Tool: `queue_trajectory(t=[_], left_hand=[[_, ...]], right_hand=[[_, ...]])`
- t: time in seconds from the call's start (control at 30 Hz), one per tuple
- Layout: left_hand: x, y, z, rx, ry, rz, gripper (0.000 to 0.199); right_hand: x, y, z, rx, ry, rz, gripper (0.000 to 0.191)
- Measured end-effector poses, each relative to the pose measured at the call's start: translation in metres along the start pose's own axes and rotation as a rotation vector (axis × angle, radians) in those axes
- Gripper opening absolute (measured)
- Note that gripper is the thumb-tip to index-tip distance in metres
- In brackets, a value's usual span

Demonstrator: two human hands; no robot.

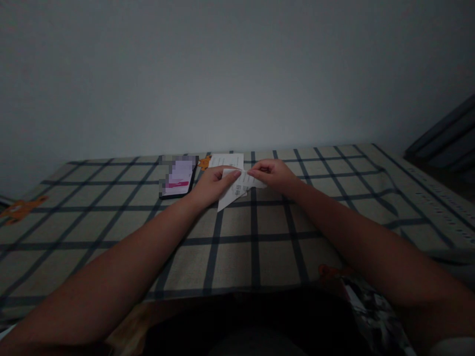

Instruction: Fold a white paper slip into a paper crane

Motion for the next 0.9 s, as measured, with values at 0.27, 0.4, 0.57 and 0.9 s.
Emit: queue_trajectory(t=[0.27,0.4,0.57,0.9], left_hand=[[0.004,0.003,0.001,-0.065,0.028,-0.027,0.043],[0.002,0.001,0.001,-0.016,0.019,0.05,0.042],[-0.006,-0.004,0.0,0.037,-0.054,0.043,0.043],[-0.005,0.017,0.003,-0.152,-0.056,-0.345,0.041]], right_hand=[[-0.003,0.01,-0.001,-0.146,-0.033,-0.172,0.033],[-0.001,0.007,0.0,-0.129,-0.016,-0.119,0.035],[-0.002,0.001,0.0,-0.062,0.007,-0.045,0.036],[-0.009,0.001,0.001,-0.081,-0.052,-0.109,0.034]])
Point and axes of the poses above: each hand's wrist, its own z-axis towards the middle knuckle, its own x-axis out of the palm, y = z × x, the point moved 9 cm from there along z, towards the middle knuckle, and after that the axes turned 4 degrees about -x, right-handed, at the moved point
